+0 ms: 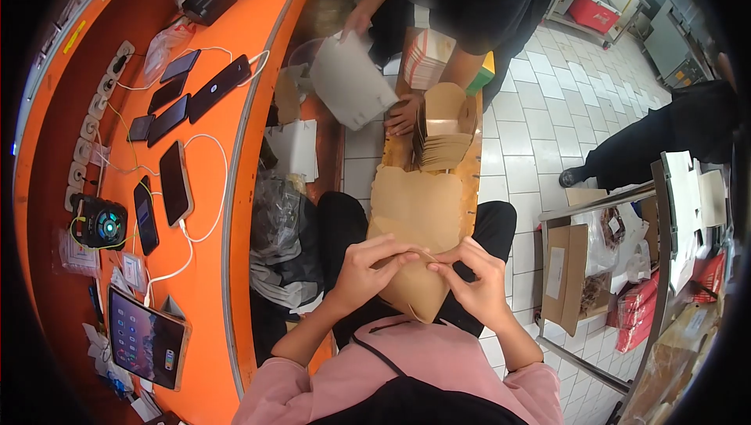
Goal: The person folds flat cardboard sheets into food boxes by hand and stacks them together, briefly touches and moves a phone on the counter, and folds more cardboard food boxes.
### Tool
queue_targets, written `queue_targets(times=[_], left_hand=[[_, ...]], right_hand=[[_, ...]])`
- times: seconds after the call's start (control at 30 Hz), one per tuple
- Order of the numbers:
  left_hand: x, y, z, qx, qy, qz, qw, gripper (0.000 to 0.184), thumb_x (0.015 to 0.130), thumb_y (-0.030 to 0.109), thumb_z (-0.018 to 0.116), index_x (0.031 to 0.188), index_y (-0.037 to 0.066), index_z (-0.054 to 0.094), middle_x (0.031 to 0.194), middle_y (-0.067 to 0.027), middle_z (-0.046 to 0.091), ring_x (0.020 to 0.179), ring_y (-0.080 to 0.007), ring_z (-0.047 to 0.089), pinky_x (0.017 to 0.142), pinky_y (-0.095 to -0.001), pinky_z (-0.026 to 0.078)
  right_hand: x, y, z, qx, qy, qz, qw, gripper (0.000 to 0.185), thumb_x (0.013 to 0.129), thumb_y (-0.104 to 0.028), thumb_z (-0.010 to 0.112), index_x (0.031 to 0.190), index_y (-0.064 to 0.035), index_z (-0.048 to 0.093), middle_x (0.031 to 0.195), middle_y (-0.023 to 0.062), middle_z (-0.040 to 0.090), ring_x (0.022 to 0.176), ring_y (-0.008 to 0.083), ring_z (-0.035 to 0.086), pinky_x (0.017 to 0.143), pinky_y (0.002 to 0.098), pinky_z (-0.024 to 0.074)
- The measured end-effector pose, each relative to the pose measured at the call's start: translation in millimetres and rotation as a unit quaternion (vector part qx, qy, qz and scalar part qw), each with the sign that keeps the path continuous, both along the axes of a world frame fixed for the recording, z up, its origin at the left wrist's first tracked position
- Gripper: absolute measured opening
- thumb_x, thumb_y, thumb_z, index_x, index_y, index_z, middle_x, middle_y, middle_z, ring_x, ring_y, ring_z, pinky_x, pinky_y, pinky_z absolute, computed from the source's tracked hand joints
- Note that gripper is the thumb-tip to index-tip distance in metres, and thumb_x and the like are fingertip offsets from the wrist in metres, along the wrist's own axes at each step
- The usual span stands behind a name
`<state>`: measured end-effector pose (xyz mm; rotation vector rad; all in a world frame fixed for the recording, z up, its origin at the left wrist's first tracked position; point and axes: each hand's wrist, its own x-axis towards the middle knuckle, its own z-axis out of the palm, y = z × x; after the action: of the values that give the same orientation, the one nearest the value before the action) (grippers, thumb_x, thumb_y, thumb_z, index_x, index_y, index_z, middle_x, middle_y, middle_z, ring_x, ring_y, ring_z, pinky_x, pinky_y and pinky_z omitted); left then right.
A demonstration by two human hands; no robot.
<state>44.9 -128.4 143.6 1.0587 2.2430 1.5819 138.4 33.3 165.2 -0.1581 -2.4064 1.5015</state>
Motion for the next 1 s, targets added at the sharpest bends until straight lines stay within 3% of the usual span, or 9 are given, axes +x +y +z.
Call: queue_targets(times=[0.13,0.27,0.33,0.4,0.53,0.63,0.9,0.93,1.0], left_hand=[[-4.2,7.4,8.9,0.007,0.022,0.004,1.000,0.024,0.074,0.007,0.067,0.098,0.007,0.063,0.072,-0.0091,0.060,0.064,-0.0163,0.061,0.053,-0.0216,0.045],[-6.5,-6.2,-23.7,0.068,-0.264,0.083,0.959,0.058,0.076,0.018,0.070,0.125,0.007,0.041,0.099,-0.0078,0.059,0.085,-0.0124,0.060,0.066,-0.0225,0.049],[-5.3,-7.5,-31.2,0.245,-0.511,-0.018,0.823,0.063,0.077,0.019,0.069,0.128,0.005,0.036,0.109,-0.0062,0.054,0.101,-0.0156,0.054,0.081,-0.0271,0.046],[3.7,-16.5,-42.8,0.228,-0.608,-0.074,0.757,0.062,0.077,0.021,0.069,0.127,0.004,0.037,0.115,-0.0052,0.050,0.110,-0.0155,0.047,0.090,-0.0289,0.041],[-1.1,-15.8,-21.7,0.014,-0.517,-0.105,0.850,0.052,0.080,0.022,0.066,0.123,0.002,0.043,0.115,-0.0062,0.052,0.106,-0.0144,0.050,0.087,-0.0274,0.043],[-3.0,-3.4,-7.7,0.079,-0.598,-0.076,0.794,0.048,0.082,0.021,0.064,0.122,0.003,0.044,0.113,-0.0060,0.054,0.103,-0.0138,0.053,0.083,-0.0265,0.045],[-0.2,-1.9,-34.6,0.076,-0.583,-0.004,0.809,0.042,0.081,0.017,0.064,0.119,0.004,0.049,0.109,-0.0047,0.058,0.099,-0.0142,0.056,0.081,-0.0267,0.046],[0.4,-3.2,-36.0,0.115,-0.585,0.003,0.803,0.043,0.083,0.014,0.062,0.121,0.004,0.046,0.113,-0.0053,0.055,0.103,-0.0156,0.054,0.085,-0.0287,0.046],[-0.9,-2.2,-32.2,0.136,-0.571,0.009,0.810,0.041,0.084,0.012,0.059,0.122,0.003,0.044,0.116,-0.0066,0.053,0.104,-0.0173,0.054,0.087,-0.0307,0.046]], right_hand=[[-1.6,5.7,-2.4,0.013,0.051,-0.032,0.998,0.009,0.069,0.005,0.068,0.072,0.0030,0.059,0.068,0.0085,0.058,0.062,0.0156,0.053,0.058,0.0252,0.0415],[1.4,16.5,-6.8,-0.037,0.081,-0.103,0.991,0.009,0.072,0.008,0.064,0.075,0.0036,0.056,0.069,0.0070,0.054,0.062,0.0134,0.051,0.059,0.0236,0.0405],[0.3,15.9,-5.4,-0.036,0.114,-0.121,0.985,0.009,0.075,0.009,0.060,0.078,0.0041,0.053,0.071,0.0057,0.052,0.063,0.0124,0.050,0.060,0.0222,0.0398],[-1.1,11.5,-6.4,-0.009,0.115,-0.102,0.988,0.011,0.074,0.009,0.061,0.083,0.0053,0.056,0.073,0.0089,0.055,0.063,0.0135,0.051,0.058,0.0230,0.0399],[-2.2,10.2,-4.1,0.084,0.109,-0.069,0.988,0.025,0.072,0.010,0.061,0.094,-0.0006,0.063,0.071,0.0097,0.053,0.061,0.0168,0.051,0.052,0.0254,0.0391],[2.0,12.8,-2.5,0.181,0.088,-0.051,0.978,0.036,0.068,0.013,0.058,0.097,-0.0067,0.064,0.074,0.0085,0.051,0.067,0.0202,0.052,0.055,0.0271,0.0417],[-17.9,33.1,-2.0,0.165,0.053,0.071,0.982,0.017,0.076,-0.001,0.060,0.093,-0.0007,0.058,0.092,0.0125,0.056,0.087,0.0283,0.057,0.072,0.0329,0.0472],[-33.0,51.3,-7.9,0.220,0.040,0.073,0.972,0.017,0.080,-0.010,0.061,0.094,-0.0015,0.058,0.089,0.0135,0.057,0.086,0.0283,0.058,0.072,0.0320,0.0471],[-83.4,87.1,-7.0,0.083,0.065,0.036,0.994,0.020,0.083,-0.016,0.057,0.093,0.0011,0.058,0.075,0.0166,0.058,0.070,0.0334,0.057,0.064,0.0364,0.0466]])
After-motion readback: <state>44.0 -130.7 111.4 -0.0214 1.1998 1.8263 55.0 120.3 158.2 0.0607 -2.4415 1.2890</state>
